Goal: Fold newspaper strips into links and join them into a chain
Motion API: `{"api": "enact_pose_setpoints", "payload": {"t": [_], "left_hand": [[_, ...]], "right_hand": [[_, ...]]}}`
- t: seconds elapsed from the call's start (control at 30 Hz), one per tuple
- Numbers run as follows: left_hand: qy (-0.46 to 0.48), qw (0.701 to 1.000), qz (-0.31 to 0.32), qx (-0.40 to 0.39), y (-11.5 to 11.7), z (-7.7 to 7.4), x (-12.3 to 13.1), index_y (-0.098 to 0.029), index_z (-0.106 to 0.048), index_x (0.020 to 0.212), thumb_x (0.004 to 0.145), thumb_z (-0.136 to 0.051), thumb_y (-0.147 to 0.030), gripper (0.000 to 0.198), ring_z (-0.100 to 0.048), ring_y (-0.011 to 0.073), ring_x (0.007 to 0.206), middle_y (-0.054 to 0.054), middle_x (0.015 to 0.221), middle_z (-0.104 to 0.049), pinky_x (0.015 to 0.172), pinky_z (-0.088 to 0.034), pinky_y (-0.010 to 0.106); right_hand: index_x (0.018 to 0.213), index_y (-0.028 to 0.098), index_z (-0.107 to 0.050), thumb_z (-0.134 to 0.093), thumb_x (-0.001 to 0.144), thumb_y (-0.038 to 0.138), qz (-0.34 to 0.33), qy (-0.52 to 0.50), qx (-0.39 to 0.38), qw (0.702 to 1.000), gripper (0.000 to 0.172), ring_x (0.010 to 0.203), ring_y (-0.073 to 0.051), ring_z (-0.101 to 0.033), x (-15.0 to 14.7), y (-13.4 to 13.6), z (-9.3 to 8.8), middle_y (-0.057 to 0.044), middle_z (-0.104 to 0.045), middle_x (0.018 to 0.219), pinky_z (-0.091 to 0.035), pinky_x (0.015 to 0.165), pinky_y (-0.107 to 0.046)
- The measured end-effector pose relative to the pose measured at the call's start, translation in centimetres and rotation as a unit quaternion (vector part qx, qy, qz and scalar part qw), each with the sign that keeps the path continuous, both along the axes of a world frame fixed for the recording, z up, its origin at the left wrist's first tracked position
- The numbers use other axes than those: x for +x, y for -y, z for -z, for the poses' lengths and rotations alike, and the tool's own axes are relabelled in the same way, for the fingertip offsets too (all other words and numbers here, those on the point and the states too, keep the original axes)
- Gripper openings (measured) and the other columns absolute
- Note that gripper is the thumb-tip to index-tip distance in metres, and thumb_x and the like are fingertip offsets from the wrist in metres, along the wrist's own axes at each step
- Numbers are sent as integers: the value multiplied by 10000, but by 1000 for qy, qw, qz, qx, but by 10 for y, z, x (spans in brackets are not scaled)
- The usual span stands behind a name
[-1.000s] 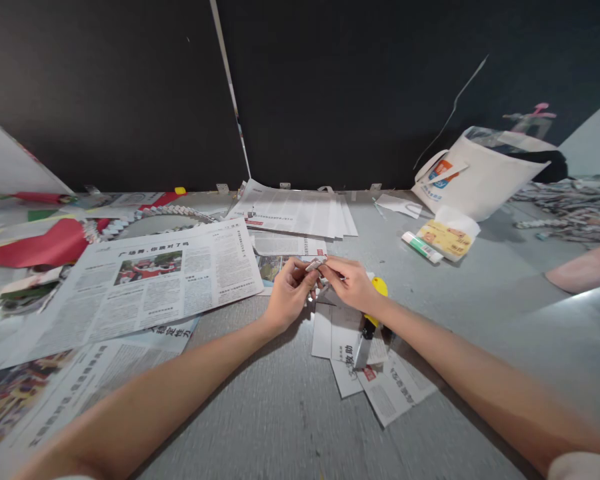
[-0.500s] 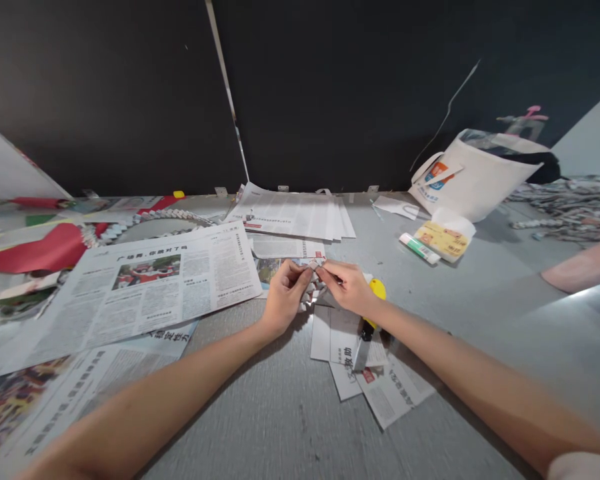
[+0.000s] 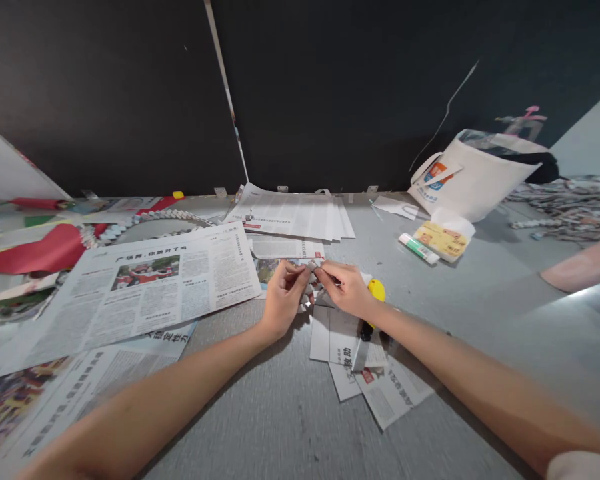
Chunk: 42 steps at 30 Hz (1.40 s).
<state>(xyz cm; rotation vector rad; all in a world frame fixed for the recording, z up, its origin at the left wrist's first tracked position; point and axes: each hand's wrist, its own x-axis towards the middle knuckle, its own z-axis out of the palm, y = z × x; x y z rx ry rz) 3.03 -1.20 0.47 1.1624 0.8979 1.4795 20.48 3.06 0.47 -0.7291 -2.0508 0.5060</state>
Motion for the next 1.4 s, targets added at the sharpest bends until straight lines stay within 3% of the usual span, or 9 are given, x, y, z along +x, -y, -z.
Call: {"api": "enact_pose_setpoints", "payload": {"t": [0.17, 0.53, 0.67, 0.8, 0.97, 1.1, 1.23, 1.3, 1.4], "left_hand": [[-8, 1000, -5, -1, -2, 2, -1, -223, -457, 873, 903, -814, -533, 474, -622, 81, 541, -49, 780, -640, 522, -534, 229], [-64, 996, 31, -49, -9, 7, -7, -215, -500, 922, 885, -784, -650, 521, -568, 78, 514, -37, 721, -650, 488, -445, 196], [-84, 994, 40, -65, -11, 9, -3, -221, -510, 1004, 915, -739, -647, 492, -577, 110, 500, -43, 703, -637, 486, -450, 226], [-201, 978, 52, -9, -11, 13, 4, -213, -567, 1029, 972, -688, -515, 330, -613, 143, 617, -25, 733, -638, 579, -469, 251], [-365, 926, 20, 91, -5, 14, 11, -202, -556, 1199, 976, -639, -303, 259, -656, 197, 787, 23, 872, -690, 749, -516, 330], [-466, 870, 15, 161, 0, 18, 13, -175, -544, 1249, 1014, -516, -233, 244, -671, 227, 945, 124, 1132, -683, 888, -551, 400], [-617, 744, 8, 257, -1, 18, 18, -120, -607, 1268, 952, -521, -154, 329, -630, 337, 1200, 205, 1287, -659, 1031, -520, 533], [-673, 669, 40, 313, -2, 10, 23, -116, -650, 1291, 919, -553, -116, 384, -610, 381, 1279, 218, 1329, -679, 1070, -486, 575], [-687, 579, 107, 426, 3, -10, 32, -171, -722, 1242, 901, -533, -14, 421, -627, 337, 1304, 170, 1331, -723, 1112, -459, 515]], "right_hand": [[708, 249, -415, -485, 1129, 437, -7, -4, -24, 1000, 466, 600, -153, -440, 0, -3, -1, 24, -450, 639, -395, 613, -323], [599, 195, -598, -592, 972, 767, 12, -7, -250, 968, 682, 545, -128, -428, 2, -14, -1, 28, -464, 531, -318, 533, -272], [564, 213, -572, -615, 966, 757, 83, -109, -201, 970, 678, 528, -141, -437, -2, -3, -9, 15, -465, 517, -343, 525, -292], [523, 233, -551, -595, 1007, 710, 137, -262, -133, 946, 681, 513, -159, -472, 6, 2, -36, -21, -519, 513, -378, 512, -317], [541, 231, -559, -635, 994, 697, 142, -291, -78, 943, 654, 476, -133, -400, 41, 1, -90, -8, -488, 507, -311, 472, -308], [606, 217, -647, -588, 1038, 658, 97, -160, -81, 979, 620, 481, -127, -381, 61, 26, -107, 11, -452, 506, -278, 485, -312], [615, 221, -577, -577, 1071, 561, 6, 70, -38, 997, 569, 489, -121, -355, 55, 61, -101, 35, -423, 517, -254, 504, -322], [625, 226, -503, -527, 1100, 507, -8, 113, -2, 994, 553, 510, -124, -369, 51, 71, -98, 31, -449, 548, -273, 527, -327], [643, 229, -456, -480, 1117, 472, 30, 132, 25, 990, 534, 511, -132, -368, 60, 72, -99, 23, -450, 544, -263, 528, -339]]}}
